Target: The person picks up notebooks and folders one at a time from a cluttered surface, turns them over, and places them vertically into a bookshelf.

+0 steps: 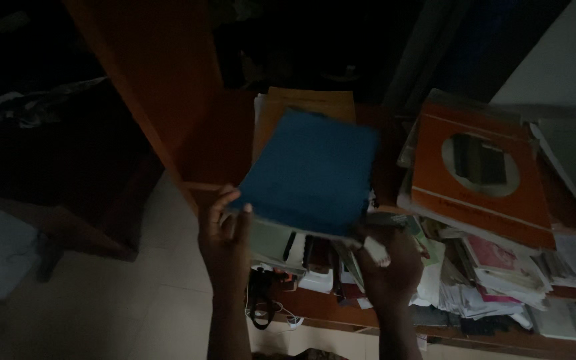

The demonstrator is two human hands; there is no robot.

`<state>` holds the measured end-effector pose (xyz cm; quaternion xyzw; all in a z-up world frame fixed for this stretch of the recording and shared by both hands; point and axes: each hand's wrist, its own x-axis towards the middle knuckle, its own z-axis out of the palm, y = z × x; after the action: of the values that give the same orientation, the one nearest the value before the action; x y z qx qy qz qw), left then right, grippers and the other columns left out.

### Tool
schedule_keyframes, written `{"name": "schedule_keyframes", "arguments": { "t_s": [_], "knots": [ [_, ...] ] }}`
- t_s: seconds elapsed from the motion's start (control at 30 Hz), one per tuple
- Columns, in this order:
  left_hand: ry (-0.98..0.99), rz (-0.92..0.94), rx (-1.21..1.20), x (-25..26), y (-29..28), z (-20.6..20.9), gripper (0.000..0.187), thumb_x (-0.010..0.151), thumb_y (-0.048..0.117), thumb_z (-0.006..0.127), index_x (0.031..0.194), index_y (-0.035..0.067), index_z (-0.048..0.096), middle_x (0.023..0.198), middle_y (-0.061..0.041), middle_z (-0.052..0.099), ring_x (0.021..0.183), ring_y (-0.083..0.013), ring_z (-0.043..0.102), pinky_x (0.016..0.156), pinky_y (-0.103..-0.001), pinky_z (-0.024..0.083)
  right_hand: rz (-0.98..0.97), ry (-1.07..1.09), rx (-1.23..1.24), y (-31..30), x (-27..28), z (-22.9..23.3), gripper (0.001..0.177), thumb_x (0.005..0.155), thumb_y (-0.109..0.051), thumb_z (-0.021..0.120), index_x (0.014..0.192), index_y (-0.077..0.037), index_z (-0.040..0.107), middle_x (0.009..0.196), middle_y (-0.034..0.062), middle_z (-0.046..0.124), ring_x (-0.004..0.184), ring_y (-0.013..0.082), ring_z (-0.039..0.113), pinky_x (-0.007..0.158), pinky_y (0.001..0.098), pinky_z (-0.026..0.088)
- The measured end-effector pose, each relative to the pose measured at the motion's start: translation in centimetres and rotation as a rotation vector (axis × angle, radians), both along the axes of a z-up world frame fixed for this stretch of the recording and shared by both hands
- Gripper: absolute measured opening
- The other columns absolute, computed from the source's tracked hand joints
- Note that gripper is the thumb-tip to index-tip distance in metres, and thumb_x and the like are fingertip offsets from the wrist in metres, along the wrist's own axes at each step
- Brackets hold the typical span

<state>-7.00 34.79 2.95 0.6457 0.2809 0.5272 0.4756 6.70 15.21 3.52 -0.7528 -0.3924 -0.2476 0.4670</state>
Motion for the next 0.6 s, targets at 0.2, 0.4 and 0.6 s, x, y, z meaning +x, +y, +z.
{"name": "schedule_keyframes", "arguments": {
  "t_s": [0.2,0.4,0.6],
  "knots": [
    [0.182,0.068,-0.090,-1.4,1.3,-0.1,0.037,0.092,0.028,0.076,0.123,0.010,0.065,0.130,-0.010,0.065,0.094,-0.0210,0.064,0.079,-0.036,0.055,0.234,0.062,-0.070,-0.7,-2.6,0.0,0.042,0.063,-0.011,0.090,0.103,-0.012,0.076,0.105,0.0047,0.075,0.103,0.0219,0.070,0.088,0.0371,0.057],
    [0.071,-0.019,-0.084,-2.3,2.7,-0.7,0.019,0.088,0.009,0.077,0.104,0.008,0.066,0.128,-0.010,0.072,0.110,-0.0176,0.069,0.091,-0.034,0.058,0.355,-0.023,-0.232,0.2,-1.6,0.9,0.064,0.061,0.002,0.084,0.122,-0.006,0.067,0.140,0.0156,0.057,0.134,0.0342,0.049,0.107,0.0479,0.045],
    [-0.177,-0.207,-0.172,-3.8,3.5,-0.7,0.017,0.087,0.005,0.078,0.098,0.006,0.065,0.134,-0.013,0.069,0.118,-0.0218,0.067,0.097,-0.039,0.058,0.067,0.012,-0.206,1.9,-0.7,-0.6,0.054,0.075,0.011,0.075,0.125,-0.008,0.068,0.148,0.0139,0.055,0.141,0.0342,0.049,0.112,0.0474,0.047]
  ]
}}
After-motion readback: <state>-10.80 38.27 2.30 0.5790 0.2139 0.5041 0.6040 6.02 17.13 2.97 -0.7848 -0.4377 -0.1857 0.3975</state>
